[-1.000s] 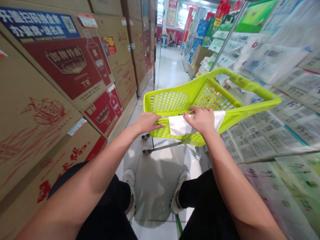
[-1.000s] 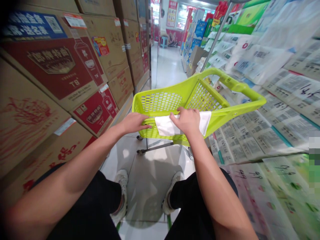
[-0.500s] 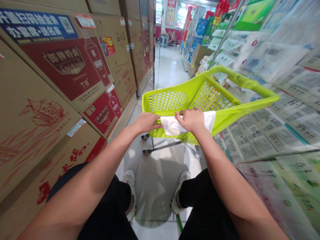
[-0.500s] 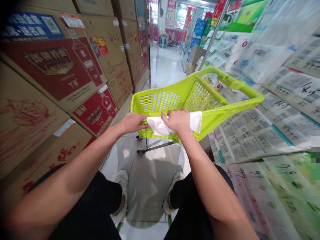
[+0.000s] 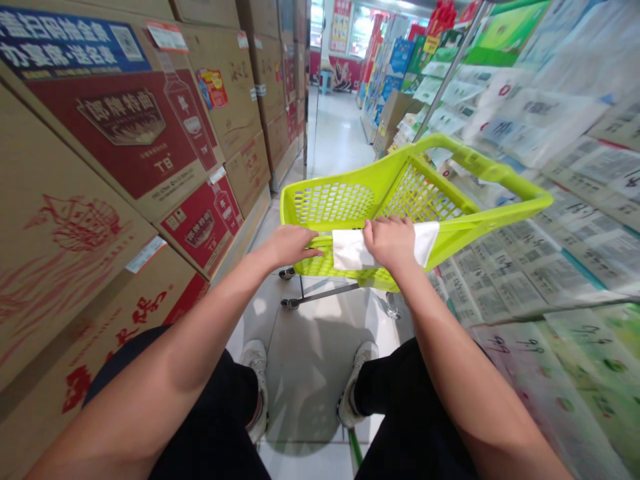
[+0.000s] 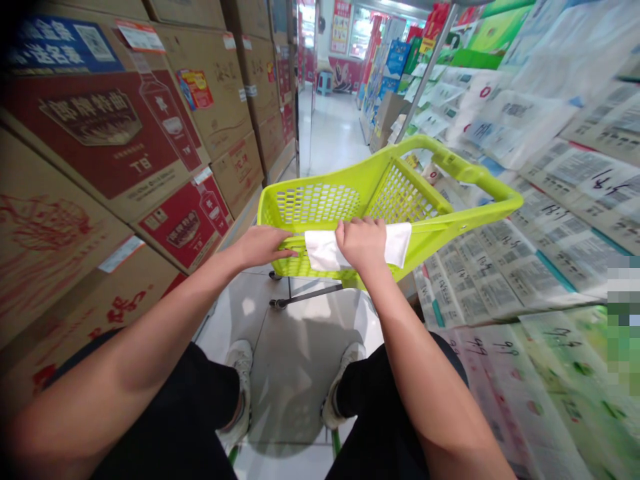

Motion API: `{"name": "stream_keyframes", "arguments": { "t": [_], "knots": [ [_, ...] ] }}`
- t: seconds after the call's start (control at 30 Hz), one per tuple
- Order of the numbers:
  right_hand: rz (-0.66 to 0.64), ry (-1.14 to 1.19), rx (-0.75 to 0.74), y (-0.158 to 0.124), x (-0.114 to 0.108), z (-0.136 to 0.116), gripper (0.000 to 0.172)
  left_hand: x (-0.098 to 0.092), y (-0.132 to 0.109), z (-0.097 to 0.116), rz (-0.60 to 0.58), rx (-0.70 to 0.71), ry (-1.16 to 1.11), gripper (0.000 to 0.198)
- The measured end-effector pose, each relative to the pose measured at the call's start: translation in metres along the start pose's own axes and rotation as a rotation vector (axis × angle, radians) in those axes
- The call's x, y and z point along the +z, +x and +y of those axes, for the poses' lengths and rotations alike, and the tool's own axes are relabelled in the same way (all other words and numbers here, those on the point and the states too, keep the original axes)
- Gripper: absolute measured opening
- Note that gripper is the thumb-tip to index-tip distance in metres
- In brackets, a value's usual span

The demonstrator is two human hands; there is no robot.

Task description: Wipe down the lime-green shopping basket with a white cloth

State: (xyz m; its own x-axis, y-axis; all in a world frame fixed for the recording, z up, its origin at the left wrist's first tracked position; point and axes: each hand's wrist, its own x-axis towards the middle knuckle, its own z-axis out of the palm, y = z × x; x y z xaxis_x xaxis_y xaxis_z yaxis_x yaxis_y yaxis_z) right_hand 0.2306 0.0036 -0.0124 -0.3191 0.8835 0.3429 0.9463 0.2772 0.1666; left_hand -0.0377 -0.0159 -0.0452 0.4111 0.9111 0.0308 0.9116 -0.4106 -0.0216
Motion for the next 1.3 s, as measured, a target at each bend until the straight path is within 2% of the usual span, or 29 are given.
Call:
{"name": "stream_keyframes", "arguments": {
  "t": [0.07,0.2,0.33,0.4,0.5,0.57,0.7,0.8,0.87,1.03,1.1,1.17,1.3],
  "knots": [
    [0.0,0.015,0.002,0.001,0.001,-0.005,0.056,-0.001,-0.001,-0.001,-0.002,-0.005,0.004,0.048],
    [0.05,0.106,0.017,0.005,-0.003,0.007,0.044,-0.001,-0.002,0.002,0.018,-0.012,0.008,0.047],
    [0.159,0.194,-0.085,0.007,-0.008,0.002,0.039,-0.001,-0.003,0.008,0.036,-0.012,-0.005,0.045],
    [0.113,0.179,-0.099,0.007,-0.007,-0.009,0.042,-0.001,-0.004,0.011,0.032,-0.008,-0.017,0.044],
    [0.009,0.103,-0.012,0.006,-0.004,-0.019,0.054,-0.002,-0.005,0.013,0.03,-0.002,-0.035,0.045],
    [-0.006,0.066,0.049,0.006,-0.003,-0.013,0.059,-0.002,-0.006,0.012,0.028,0.0,-0.043,0.046],
    [-0.011,0.025,0.134,0.007,-0.004,0.02,0.059,-0.002,-0.007,0.013,0.036,0.001,-0.051,0.046],
    [-0.019,-0.003,0.143,0.005,-0.006,0.035,0.059,0.0,-0.006,0.015,0.051,0.001,-0.048,0.048],
    [-0.02,-0.01,0.105,0.001,-0.007,0.03,0.062,0.002,-0.005,0.016,0.056,-0.007,-0.037,0.05],
    [-0.004,0.085,-0.042,-0.007,-0.005,-0.007,0.061,0.006,-0.004,0.013,0.072,-0.021,-0.02,0.052],
    [0.013,0.116,-0.047,-0.007,-0.003,-0.008,0.059,0.005,-0.005,0.01,0.059,-0.028,-0.023,0.051],
    [0.066,0.123,-0.001,-0.006,-0.001,0.005,0.055,0.004,-0.005,0.008,0.035,-0.028,-0.03,0.049],
    [0.214,0.089,0.169,-0.007,0.004,0.047,0.045,0.002,-0.003,0.005,0.023,-0.021,-0.043,0.048]
  ]
}}
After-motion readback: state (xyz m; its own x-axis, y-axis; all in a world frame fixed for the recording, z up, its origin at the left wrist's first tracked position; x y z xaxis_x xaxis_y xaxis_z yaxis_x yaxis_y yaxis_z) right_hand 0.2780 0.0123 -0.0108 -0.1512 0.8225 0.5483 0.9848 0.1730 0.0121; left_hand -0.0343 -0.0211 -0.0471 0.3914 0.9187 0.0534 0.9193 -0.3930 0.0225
